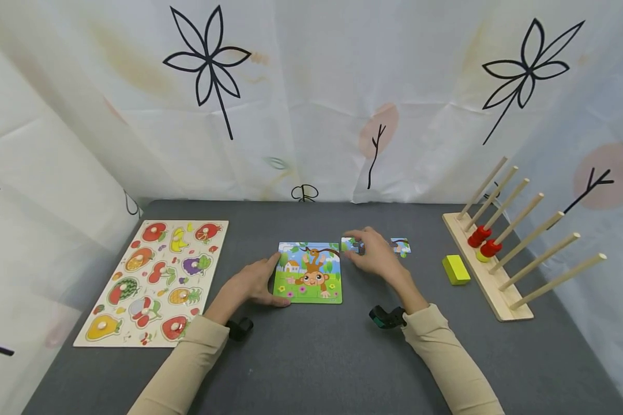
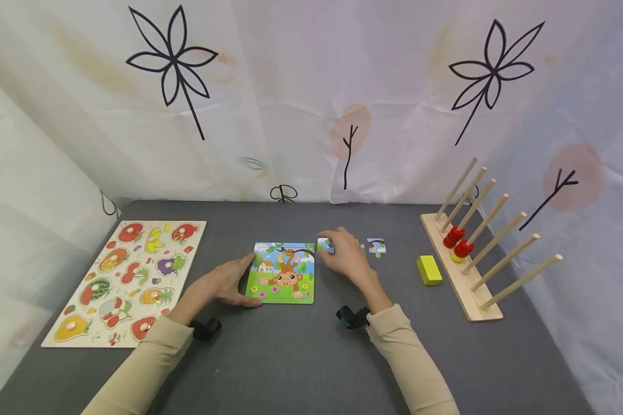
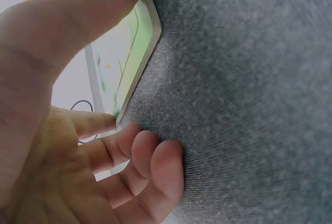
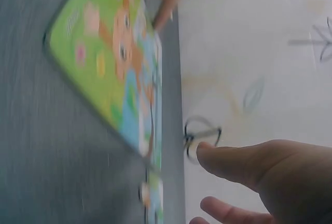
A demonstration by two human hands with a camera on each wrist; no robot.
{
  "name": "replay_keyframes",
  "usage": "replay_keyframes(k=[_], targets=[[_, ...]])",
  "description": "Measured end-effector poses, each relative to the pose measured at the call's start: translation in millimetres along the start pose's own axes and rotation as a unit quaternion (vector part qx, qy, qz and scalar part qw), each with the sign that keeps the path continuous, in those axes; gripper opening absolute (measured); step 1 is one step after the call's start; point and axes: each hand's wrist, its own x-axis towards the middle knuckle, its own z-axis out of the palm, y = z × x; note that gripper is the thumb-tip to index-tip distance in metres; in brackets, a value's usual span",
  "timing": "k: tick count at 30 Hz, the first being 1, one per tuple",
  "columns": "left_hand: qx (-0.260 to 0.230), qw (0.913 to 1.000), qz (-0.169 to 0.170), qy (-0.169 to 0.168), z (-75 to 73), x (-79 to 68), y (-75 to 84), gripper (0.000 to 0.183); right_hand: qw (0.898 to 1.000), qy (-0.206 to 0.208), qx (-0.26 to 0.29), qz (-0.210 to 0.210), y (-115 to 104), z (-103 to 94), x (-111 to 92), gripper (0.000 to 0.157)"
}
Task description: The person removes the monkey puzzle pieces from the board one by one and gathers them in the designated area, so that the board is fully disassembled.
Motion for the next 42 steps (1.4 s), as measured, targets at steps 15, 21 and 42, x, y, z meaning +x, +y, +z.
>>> replay_keyframes(k=[15, 21, 42], targets=[[-0.002, 0.9999, -0.006, 0.013, 3.5, -2.0, -2.0, 0.118, 0.996, -0.054, 0.047, -0.053, -49, 47.9, 6, 0.039], [-0.01, 0.9998, -0.004, 0.017, 4.8, -2.2, -3.6, 0.118, 0.994, -0.072, 0.049, -0.062, -61, 65.3, 11, 0.038], [-0.012, 0.9998, -0.009, 0.014, 8.8, -1.3, -1.2, 0.12, 0.993, -0.102, 0.014, -0.06, -73, 84.4, 10, 0.044]])
